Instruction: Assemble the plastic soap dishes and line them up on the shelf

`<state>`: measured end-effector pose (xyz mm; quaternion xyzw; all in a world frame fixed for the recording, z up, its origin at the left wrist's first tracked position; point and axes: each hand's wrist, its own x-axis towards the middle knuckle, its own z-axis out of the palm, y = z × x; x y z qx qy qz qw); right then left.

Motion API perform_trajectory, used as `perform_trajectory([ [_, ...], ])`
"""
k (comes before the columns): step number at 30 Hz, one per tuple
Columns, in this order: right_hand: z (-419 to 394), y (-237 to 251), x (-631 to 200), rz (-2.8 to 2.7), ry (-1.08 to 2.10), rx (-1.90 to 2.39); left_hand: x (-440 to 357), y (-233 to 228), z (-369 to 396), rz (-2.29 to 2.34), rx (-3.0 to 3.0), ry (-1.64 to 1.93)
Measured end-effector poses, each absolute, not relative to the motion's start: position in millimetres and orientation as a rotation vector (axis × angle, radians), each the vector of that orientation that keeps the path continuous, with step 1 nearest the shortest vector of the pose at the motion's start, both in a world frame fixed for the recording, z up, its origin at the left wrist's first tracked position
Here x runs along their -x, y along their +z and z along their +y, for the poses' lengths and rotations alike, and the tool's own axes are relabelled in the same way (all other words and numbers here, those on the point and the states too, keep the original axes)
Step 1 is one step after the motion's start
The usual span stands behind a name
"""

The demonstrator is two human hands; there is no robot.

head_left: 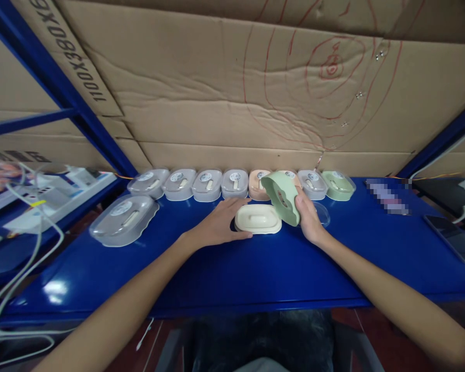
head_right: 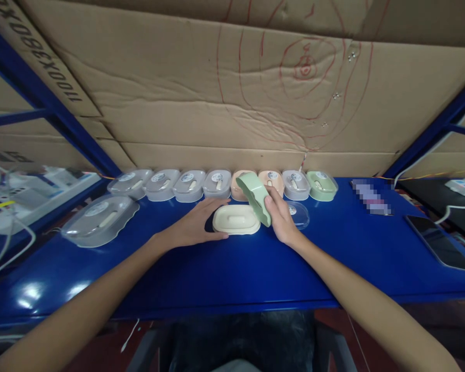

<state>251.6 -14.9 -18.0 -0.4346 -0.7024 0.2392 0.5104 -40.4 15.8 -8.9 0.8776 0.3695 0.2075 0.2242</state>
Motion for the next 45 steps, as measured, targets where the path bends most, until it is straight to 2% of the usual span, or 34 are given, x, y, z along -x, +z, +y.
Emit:
perform_trajectory([
  [14,-20,-19,-246,-1.990,0.258,0.993,38,-13,15,0.966,-2.334,0.613],
  [45,-24,-24,-240,-2.322,0.249,0.891,34,-12,10,0.867,-2.371,0.585],
])
